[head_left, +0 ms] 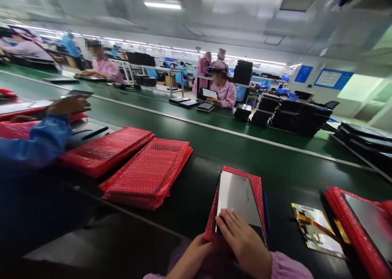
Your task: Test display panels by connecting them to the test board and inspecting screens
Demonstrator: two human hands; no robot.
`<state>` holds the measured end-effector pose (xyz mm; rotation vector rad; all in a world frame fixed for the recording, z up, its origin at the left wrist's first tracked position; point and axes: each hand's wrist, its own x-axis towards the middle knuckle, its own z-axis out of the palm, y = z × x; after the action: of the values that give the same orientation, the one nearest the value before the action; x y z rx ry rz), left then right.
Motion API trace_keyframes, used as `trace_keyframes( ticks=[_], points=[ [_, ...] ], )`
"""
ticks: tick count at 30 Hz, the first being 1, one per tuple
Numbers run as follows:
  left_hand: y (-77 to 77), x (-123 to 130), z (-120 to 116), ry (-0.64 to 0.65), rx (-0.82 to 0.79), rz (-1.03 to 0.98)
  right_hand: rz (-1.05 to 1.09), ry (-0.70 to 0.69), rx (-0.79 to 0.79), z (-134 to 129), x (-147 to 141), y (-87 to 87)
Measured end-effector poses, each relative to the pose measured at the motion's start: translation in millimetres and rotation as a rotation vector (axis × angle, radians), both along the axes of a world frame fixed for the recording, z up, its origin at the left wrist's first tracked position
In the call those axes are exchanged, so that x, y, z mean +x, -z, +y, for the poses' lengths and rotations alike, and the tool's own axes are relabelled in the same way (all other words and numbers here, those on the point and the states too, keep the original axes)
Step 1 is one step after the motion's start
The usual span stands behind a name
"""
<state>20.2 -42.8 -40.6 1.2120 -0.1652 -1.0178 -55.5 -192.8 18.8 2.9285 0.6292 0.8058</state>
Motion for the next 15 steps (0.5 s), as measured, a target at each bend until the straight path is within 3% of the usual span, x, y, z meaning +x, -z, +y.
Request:
trace_keyframes(
  ticks=[5,9,12,15],
  points=[
    [0.2,-1,0,-0.018,0.008,0.051,-0.079,0.092,-0.031,2,-6,21.4],
    [-5.1,-3,-2,0.019,0.063,0.1,0.012,0.118,-0.029,1,-4,39.4],
    [-12.3,-1,2,0.113,0.161,0.087,0.138,0.101,0.033,-1,-2,44.1],
    [-24.3,3,16,0.305,0.225,-0.15,0.261,0.077,0.256,-7,-15,35.5]
  ],
)
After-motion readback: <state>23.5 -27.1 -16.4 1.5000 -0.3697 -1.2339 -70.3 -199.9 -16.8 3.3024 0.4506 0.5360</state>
